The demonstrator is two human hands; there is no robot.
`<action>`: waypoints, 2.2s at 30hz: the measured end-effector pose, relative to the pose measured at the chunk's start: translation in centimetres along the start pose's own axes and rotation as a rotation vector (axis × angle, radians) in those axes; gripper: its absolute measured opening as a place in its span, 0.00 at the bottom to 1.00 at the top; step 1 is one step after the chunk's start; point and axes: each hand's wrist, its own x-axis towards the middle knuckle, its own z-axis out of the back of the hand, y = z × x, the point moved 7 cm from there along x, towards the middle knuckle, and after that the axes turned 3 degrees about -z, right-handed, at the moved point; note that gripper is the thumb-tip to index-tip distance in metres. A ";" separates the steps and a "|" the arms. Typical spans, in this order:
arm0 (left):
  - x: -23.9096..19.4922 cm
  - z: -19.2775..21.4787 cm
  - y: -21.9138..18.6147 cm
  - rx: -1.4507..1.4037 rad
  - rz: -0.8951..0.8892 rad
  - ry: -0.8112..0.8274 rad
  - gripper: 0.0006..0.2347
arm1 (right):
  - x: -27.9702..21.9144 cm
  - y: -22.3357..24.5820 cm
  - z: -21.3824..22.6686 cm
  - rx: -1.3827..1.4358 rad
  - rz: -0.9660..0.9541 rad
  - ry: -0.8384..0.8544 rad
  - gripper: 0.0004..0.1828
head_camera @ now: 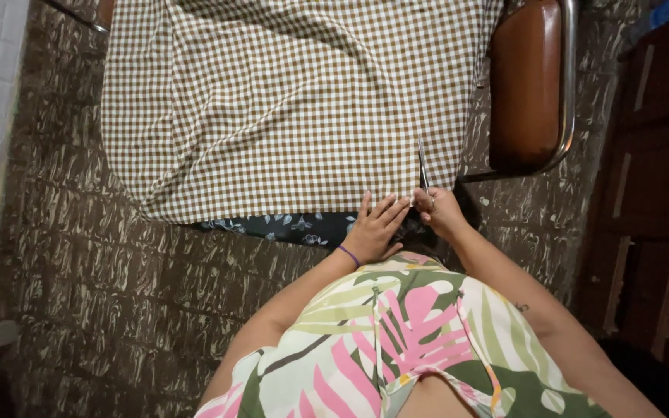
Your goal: Measuring and cutting a piece of checkered fabric with scissors on a table.
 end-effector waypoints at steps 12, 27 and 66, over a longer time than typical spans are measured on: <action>0.6 1.9 2.3 -0.176 -0.121 -0.034 0.40 | 3.0 2.9 -0.5 0.056 -0.029 -0.072 0.23; 0.4 0.4 2.7 -0.272 -0.123 0.027 0.37 | 2.3 4.9 -1.5 -0.030 -0.022 0.000 0.23; 1.0 4.6 5.1 -0.674 0.138 -0.092 0.18 | 7.6 7.4 -1.6 -0.026 0.006 0.125 0.25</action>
